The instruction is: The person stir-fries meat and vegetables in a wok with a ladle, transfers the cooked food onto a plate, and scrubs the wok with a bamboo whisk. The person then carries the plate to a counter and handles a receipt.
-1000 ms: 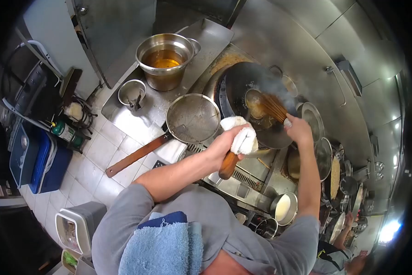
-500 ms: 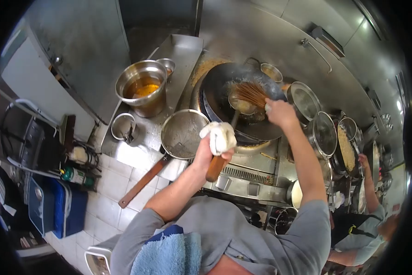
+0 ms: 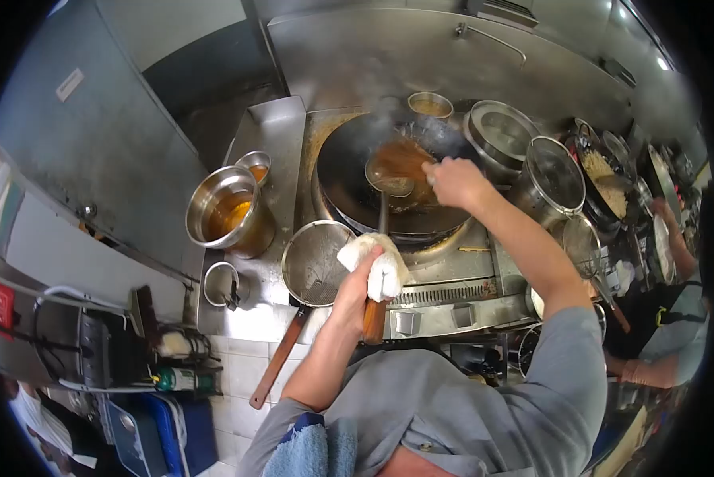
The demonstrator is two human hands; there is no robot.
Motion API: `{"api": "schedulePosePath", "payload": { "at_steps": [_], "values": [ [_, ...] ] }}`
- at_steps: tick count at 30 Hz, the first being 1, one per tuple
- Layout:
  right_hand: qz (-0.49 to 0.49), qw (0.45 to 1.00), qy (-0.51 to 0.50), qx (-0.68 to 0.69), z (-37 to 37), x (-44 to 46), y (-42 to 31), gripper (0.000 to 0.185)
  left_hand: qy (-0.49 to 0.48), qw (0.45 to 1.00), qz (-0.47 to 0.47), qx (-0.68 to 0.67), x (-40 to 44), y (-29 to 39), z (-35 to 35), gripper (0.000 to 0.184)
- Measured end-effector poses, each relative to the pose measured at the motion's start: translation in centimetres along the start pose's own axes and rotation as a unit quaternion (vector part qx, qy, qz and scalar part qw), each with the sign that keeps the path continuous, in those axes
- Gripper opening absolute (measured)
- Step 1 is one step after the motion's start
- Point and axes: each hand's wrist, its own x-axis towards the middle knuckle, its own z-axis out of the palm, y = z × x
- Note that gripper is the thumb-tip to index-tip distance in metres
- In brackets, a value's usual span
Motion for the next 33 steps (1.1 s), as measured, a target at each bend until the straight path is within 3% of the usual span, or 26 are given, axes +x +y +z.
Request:
{"api": "schedulePosePath", "payload": {
  "at_steps": [2, 6, 7, 10, 13, 15, 16, 21, 25, 28, 30, 32, 33],
  "values": [
    [-0.026, 0.998, -0.015, 0.048, 2.8, 0.1, 0.4, 0.030, 0.016, 1.000, 0.011, -0.023, 0.2, -0.4, -0.1, 0.026],
    [0.047, 0.996, 0.000, 0.073, -0.3, 1.2, 1.8, 0.038, -0.058, 0.996, -0.007, -0.068, 1.8, -0.9, -1.4, 0.029],
    [0.031, 0.998, 0.051, 0.033, 0.8, 0.9, 1.0, 0.041, -0.076, 0.994, 0.000, -0.084, 1.4, -0.9, -1.3, 0.028],
    [-0.041, 0.997, -0.031, 0.053, 2.9, 1.9, 1.3, 0.038, -0.140, 0.958, -0.052, -0.247, 1.9, -0.8, -1.4, 0.024],
    [0.042, 0.996, 0.013, 0.075, 1.4, 3.6, 3.1, 0.037, -0.196, 0.919, -0.080, -0.332, 3.1, -0.4, -1.8, 0.022],
    [0.024, 0.997, 0.060, 0.033, 2.3, 1.9, 1.3, 0.035, -0.208, 0.911, -0.099, -0.342, 3.0, -0.3, -1.8, 0.022],
    [-0.026, 0.998, 0.010, 0.050, 3.4, 2.0, 1.5, 0.034, -0.214, 0.909, -0.096, -0.344, 3.2, -0.5, -1.8, 0.024],
    [0.023, 0.998, 0.003, 0.065, 1.5, 1.9, 4.1, 0.033, -0.104, 0.986, -0.006, -0.129, 3.9, -1.0, -2.4, 0.026],
    [0.007, 0.999, 0.001, 0.038, 3.0, 0.0, 4.5, 0.031, 0.068, 0.996, 0.063, 0.013, 2.4, -1.6, -0.2, 0.032],
    [0.050, 0.998, 0.037, 0.032, 1.4, 0.7, 6.0, 0.027, 0.028, 0.994, 0.061, 0.089, 1.9, -0.9, -0.2, 0.043],
    [0.018, 0.999, 0.040, 0.032, 1.5, -0.1, 4.0, 0.025, 0.020, 0.991, 0.049, 0.122, 2.0, -0.5, -0.3, 0.042],
    [-0.047, 0.998, -0.018, 0.030, 3.6, 0.8, 3.7, 0.024, -0.074, 0.997, 0.004, 0.020, 2.5, -0.2, -1.2, 0.039],
    [-0.033, 0.998, -0.007, 0.045, 4.0, 1.6, 4.3, 0.024, -0.116, 0.993, -0.022, -0.029, 2.5, -0.3, -1.8, 0.038]
  ]
}}
